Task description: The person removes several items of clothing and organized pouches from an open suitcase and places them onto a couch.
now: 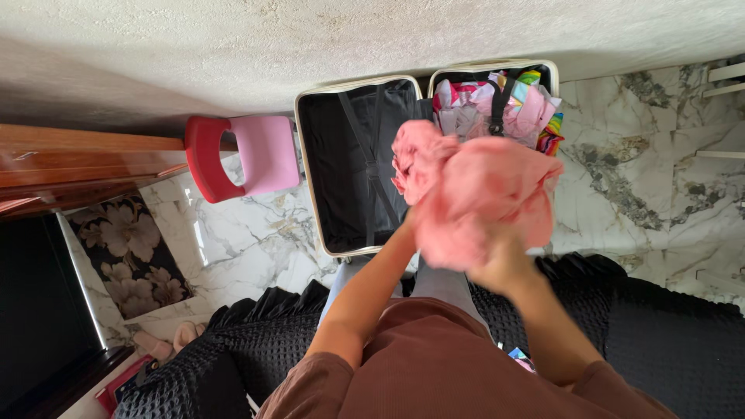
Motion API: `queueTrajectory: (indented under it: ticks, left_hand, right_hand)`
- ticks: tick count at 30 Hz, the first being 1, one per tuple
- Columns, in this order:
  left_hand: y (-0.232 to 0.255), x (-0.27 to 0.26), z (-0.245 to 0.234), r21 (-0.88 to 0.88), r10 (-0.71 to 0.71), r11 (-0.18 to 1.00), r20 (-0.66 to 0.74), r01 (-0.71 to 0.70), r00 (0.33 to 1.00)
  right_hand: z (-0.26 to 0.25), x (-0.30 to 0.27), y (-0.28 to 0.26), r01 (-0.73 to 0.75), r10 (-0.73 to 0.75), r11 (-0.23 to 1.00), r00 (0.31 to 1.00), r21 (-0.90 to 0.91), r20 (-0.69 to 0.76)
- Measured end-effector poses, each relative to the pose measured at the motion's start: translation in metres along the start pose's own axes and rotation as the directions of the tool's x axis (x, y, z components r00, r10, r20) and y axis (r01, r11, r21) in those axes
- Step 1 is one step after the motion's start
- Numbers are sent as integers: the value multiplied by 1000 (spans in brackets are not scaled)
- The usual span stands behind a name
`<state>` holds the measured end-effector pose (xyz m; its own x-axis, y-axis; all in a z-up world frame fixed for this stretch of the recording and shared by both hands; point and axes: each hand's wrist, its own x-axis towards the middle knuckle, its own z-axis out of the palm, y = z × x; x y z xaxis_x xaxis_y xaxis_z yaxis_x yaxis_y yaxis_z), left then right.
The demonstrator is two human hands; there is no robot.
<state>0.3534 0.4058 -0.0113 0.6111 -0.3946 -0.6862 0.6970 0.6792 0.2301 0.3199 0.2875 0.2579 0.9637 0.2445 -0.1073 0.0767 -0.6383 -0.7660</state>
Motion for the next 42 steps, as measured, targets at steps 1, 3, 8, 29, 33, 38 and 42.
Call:
queueTrajectory:
  ticks: [1, 3, 8, 29, 33, 38, 42]
  left_hand:
    - [5, 6, -2, -94, -61, 993, 101, 71, 993]
    - [24, 9, 0, -181, -69, 976, 263, 120, 962]
    - [90, -10, 7, -230, -50, 956, 484, 182, 874]
    - [313, -147, 50, 285, -305, 936, 367, 206, 879]
    - [342, -196, 113, 358, -202, 932, 396, 52, 896]
    - [376, -303, 218, 782, 253, 259, 511, -567, 821]
    - [387, -343, 249, 883, 541, -179, 457, -434, 706]
  right_hand:
    - [12, -5, -15, 32, -32, 999, 995, 0, 91]
    - [24, -11, -33, 118, -105, 993, 958, -31, 266]
    - [25, -17, -22, -41, 150, 983, 726, -176, 671]
    - [-80, 57, 65, 105, 21, 280, 993, 954, -116]
    - [-121, 90, -37, 426, -267, 640, 904, 640, -335]
    - [-149, 102, -68, 590, -304, 747, 713, 307, -632]
    - [-154, 110, -65, 611, -286, 749, 647, 257, -707]
